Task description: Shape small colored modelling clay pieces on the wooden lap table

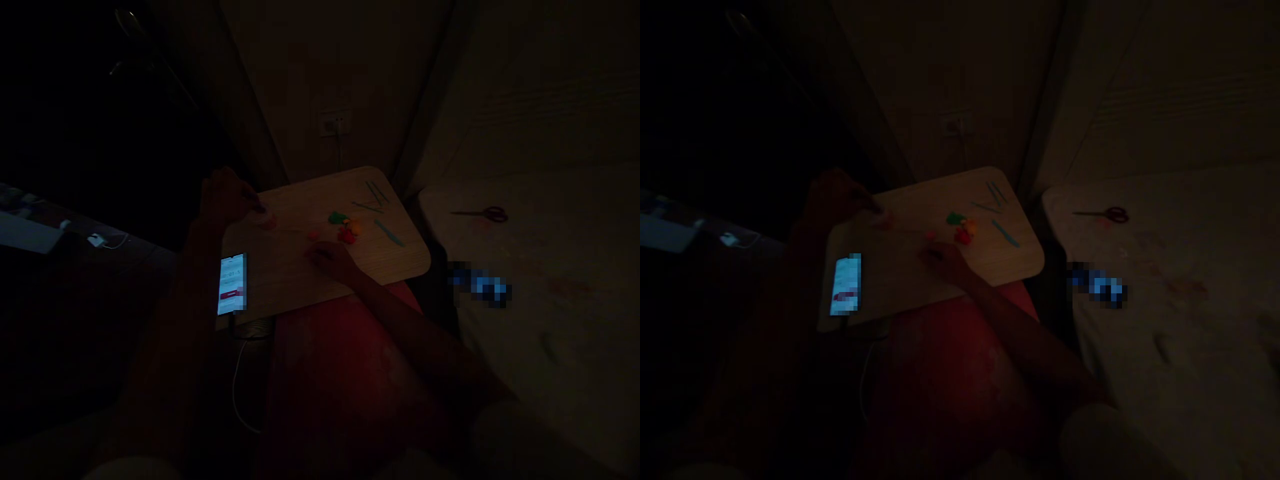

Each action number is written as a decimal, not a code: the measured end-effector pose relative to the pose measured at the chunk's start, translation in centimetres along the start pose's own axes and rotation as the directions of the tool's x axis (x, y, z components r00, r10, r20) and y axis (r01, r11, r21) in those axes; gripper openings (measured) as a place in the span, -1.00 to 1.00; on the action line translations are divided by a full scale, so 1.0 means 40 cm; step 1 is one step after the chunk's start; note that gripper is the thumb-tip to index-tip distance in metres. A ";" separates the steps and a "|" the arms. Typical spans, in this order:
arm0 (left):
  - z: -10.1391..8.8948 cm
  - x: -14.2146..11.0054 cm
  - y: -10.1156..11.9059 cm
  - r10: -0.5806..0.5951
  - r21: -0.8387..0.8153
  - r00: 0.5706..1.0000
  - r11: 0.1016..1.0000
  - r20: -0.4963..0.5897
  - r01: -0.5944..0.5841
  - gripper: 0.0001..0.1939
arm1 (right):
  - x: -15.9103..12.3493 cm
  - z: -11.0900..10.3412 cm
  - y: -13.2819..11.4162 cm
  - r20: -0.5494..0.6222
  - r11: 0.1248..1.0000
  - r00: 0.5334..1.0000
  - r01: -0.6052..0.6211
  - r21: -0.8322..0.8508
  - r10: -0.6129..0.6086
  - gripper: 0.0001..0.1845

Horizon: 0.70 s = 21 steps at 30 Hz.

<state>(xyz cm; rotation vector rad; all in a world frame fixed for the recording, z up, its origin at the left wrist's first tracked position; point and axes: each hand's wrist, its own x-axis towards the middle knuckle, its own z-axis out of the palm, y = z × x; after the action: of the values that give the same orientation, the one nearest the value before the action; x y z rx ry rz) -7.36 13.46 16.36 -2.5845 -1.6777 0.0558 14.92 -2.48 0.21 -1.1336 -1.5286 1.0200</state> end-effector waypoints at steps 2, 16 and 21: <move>-0.022 -0.002 0.000 -0.048 -0.023 0.998 0.999 -0.035 0.047 -0.54 | 0.000 -0.001 -0.003 0.007 1.000 1.000 -0.002 -0.010 0.003 -0.76; -0.027 -0.013 0.003 -0.146 -0.167 0.989 0.976 -0.029 0.139 -0.73 | -0.003 0.000 -0.017 0.001 1.000 1.000 -0.012 0.015 0.012 -0.78; -0.029 -0.004 -0.012 -0.252 -0.373 0.968 0.898 -0.002 0.233 -0.71 | -0.003 0.001 -0.018 0.001 0.999 1.000 -0.026 0.019 0.026 -0.77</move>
<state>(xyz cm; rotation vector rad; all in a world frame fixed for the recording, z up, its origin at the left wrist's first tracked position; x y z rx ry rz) -7.79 13.46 17.54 -2.5578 -2.1593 -0.3711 14.76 -2.77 0.87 -1.1424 -1.5055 1.0505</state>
